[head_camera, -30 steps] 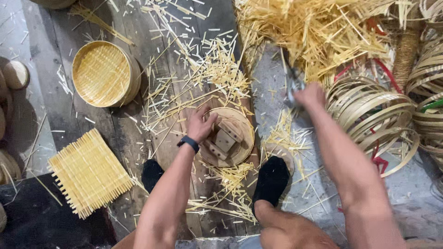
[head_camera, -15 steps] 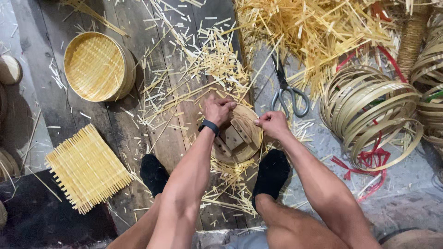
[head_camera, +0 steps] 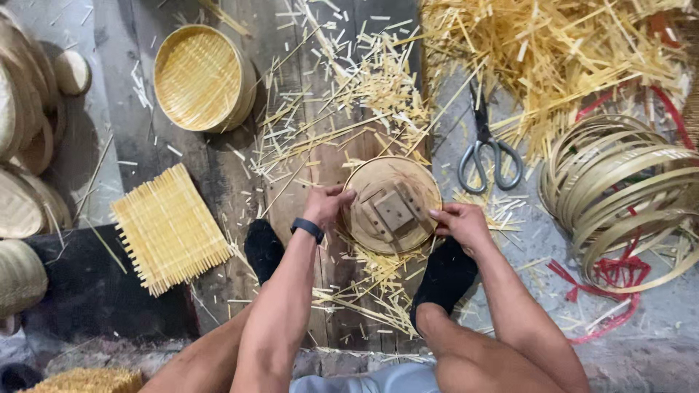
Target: The person assembles a bamboo basket by inserting a woven base into a circular frame, securing it with bamboo strips and a wooden block, and trimming the edges using shears.
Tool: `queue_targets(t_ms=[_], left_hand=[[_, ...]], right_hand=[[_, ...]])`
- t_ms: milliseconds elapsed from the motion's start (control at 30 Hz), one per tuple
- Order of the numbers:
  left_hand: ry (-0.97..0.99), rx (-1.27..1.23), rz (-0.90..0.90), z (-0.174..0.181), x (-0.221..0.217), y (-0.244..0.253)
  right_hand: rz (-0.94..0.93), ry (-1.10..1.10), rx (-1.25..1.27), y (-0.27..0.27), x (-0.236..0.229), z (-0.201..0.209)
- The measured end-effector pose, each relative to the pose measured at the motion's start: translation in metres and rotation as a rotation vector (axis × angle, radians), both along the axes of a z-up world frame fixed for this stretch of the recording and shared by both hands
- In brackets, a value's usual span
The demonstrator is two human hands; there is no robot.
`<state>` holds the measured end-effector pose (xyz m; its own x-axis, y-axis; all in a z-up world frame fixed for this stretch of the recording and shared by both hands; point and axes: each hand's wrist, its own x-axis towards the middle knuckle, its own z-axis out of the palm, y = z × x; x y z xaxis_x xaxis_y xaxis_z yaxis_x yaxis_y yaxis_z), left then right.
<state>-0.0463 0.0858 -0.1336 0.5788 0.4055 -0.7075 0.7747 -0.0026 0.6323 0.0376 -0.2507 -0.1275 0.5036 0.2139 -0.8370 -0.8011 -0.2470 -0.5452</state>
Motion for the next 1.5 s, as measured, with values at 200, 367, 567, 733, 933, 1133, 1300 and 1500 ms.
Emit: queue_targets(t_ms=[200, 367, 567, 733, 933, 1133, 1300, 1500], left_hand=[[0.087, 0.103, 0.14, 0.013, 0.014, -0.011], [-0.021, -0.132, 0.282, 0.015, -0.004, -0.014], [-0.104, -0.724, 0.584, 0.015, -0.08, -0.083], [-0.084, -0.759, 0.745, 0.007, -0.081, -0.089], [-0.093, -0.724, 0.72, 0.026, -0.078, -0.096], [-0.107, -0.577, 0.797, 0.017, -0.083, -0.127], [-0.08, -0.543, 0.757, 0.02, -0.083, -0.12], [-0.534, -0.091, 0.115, 0.101, -0.051, -0.064]], right_hand=[[0.013, -0.069, -0.075, 0.001, -0.004, 0.0], [-0.14, 0.04, 0.213, 0.003, 0.0, 0.044], [-0.001, 0.016, 0.052, 0.017, -0.025, 0.015], [-0.006, -0.081, -0.113, 0.022, -0.039, 0.004], [0.008, -0.133, -0.067, 0.023, -0.038, 0.02], [-0.065, -0.09, -0.017, 0.028, -0.051, 0.016], [-0.039, -0.084, -0.008, 0.025, -0.049, 0.016], [0.132, -0.646, 0.114, 0.021, -0.01, 0.073]])
